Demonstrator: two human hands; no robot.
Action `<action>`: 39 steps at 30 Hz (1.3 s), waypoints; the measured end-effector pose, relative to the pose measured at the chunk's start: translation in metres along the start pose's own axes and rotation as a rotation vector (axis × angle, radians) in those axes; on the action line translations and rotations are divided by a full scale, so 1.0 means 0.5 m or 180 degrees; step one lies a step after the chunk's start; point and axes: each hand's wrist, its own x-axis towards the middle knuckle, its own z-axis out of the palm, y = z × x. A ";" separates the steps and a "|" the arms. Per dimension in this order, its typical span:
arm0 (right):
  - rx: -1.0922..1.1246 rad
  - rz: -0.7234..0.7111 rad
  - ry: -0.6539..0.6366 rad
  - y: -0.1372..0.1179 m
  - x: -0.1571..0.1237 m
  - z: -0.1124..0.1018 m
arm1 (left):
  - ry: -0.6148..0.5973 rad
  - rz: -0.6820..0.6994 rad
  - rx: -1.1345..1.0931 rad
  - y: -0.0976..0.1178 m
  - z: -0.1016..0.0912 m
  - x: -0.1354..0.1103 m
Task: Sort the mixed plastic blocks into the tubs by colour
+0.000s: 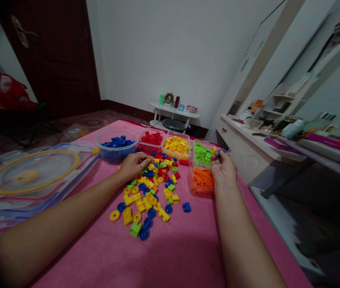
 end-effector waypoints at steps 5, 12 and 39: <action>-0.0013 -0.0014 -0.0050 0.000 0.011 -0.005 | 0.0003 -0.0004 0.0006 -0.002 0.001 0.000; -0.0204 -0.0001 -0.0425 0.008 0.007 -0.006 | 0.0015 0.0003 -0.0010 0.003 -0.001 0.000; -0.0655 -0.0169 -0.0777 0.024 -0.020 0.005 | 0.0003 0.0007 -0.0053 0.002 -0.002 0.000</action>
